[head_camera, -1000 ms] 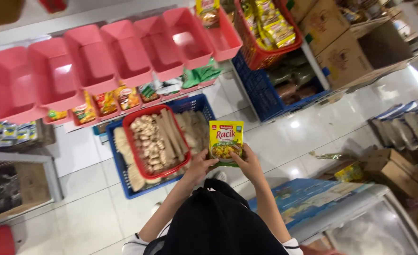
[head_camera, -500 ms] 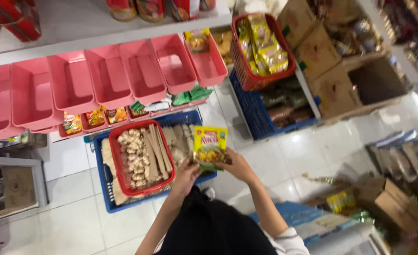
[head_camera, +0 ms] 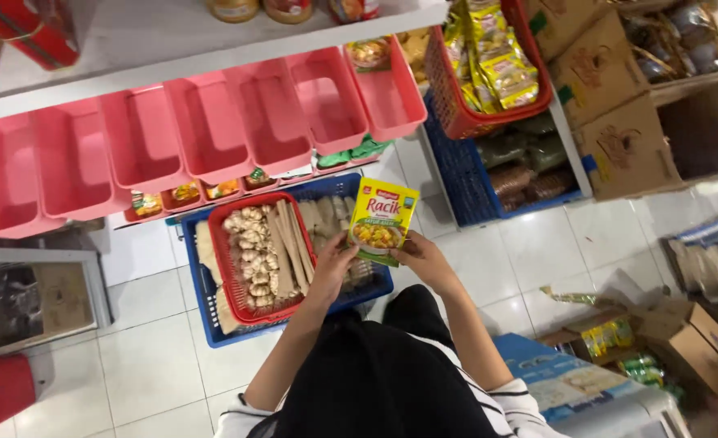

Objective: The person restocks shelves by picking up seasoning packets, cans, and sauce pouches from a basket and placing them into organizers and on the shelves by hand.

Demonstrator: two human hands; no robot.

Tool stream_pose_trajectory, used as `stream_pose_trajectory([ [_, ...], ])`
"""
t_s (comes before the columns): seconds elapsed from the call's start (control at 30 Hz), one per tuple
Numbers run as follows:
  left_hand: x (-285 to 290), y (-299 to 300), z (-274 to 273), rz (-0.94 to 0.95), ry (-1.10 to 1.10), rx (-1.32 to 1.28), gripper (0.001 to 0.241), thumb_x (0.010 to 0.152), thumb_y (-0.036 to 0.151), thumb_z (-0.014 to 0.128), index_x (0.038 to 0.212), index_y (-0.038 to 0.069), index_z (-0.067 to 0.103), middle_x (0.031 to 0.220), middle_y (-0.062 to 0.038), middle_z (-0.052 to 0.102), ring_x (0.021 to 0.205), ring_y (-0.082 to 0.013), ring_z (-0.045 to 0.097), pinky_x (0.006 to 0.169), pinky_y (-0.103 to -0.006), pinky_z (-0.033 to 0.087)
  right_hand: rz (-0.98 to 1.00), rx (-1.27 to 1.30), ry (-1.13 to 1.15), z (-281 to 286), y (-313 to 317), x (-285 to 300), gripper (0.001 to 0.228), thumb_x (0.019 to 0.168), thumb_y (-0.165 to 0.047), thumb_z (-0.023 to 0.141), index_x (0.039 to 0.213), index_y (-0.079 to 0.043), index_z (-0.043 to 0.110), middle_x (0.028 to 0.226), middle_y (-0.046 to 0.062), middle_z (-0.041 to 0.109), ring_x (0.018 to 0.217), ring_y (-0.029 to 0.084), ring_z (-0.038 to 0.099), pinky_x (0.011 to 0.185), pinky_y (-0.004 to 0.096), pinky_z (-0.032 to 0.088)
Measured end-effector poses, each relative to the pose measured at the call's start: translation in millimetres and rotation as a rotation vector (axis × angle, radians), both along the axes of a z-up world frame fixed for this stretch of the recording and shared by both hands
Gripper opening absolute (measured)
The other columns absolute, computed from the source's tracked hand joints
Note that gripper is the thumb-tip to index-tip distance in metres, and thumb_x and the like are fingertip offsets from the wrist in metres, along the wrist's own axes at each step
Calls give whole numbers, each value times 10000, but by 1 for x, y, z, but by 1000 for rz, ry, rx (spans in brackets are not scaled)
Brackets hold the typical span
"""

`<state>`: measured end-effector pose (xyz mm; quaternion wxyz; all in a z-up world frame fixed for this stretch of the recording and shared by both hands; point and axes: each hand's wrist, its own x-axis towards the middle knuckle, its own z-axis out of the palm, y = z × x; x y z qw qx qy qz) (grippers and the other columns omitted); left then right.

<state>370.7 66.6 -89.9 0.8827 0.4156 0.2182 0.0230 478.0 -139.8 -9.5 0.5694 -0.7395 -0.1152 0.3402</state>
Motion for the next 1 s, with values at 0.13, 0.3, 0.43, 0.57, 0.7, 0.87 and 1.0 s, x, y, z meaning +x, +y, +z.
stream_pose_trajectory([
  [0.13,18,13,20,47,-71,235,448,992,126,687,1400,-30,586,1171,-75,659,1025,-146,629,841,-286,528,44,82,-15,29,21,23,428,910,-84,715,1317,-8,606,1125,72,734,1016,136,676,888,311,537],
  [0.3,49,21,30,180,-36,454,394,960,101,689,1337,-1,640,1117,-49,686,875,-121,596,734,-272,493,275,42,-53,48,48,91,437,856,-63,781,1259,15,632,1101,61,740,965,113,682,856,303,557],
  [0.43,95,20,40,265,-105,615,380,924,83,724,1280,-4,621,1088,-41,698,979,-99,660,857,-256,552,374,-66,-109,52,57,155,408,857,-61,786,1234,25,655,1016,47,725,874,102,644,760,302,534],
  [0.57,158,19,75,274,-75,716,366,919,68,707,1272,-3,638,1035,-96,745,948,-140,697,850,-290,559,316,19,-71,35,47,226,370,897,-83,728,1252,-3,663,954,41,724,808,103,643,707,287,526],
  [0.7,235,36,74,314,-112,1038,368,904,86,673,1260,1,627,1084,-181,738,1013,-230,732,830,-365,580,288,100,-238,5,62,316,261,953,-98,705,1182,26,693,982,42,745,866,87,668,777,261,541],
  [0.87,352,79,5,250,197,1316,226,1000,206,611,1149,48,674,931,-216,715,893,-368,695,747,-489,527,163,126,-397,-16,114,405,219,942,-148,704,1101,0,736,954,68,795,858,115,731,764,293,570],
  [1.0,399,99,-18,645,-134,1164,266,967,175,662,1141,-22,621,1047,-236,674,984,-405,646,826,-497,500,122,156,-734,-33,156,441,320,851,-134,765,1103,50,700,942,145,765,867,193,711,746,351,551],
])
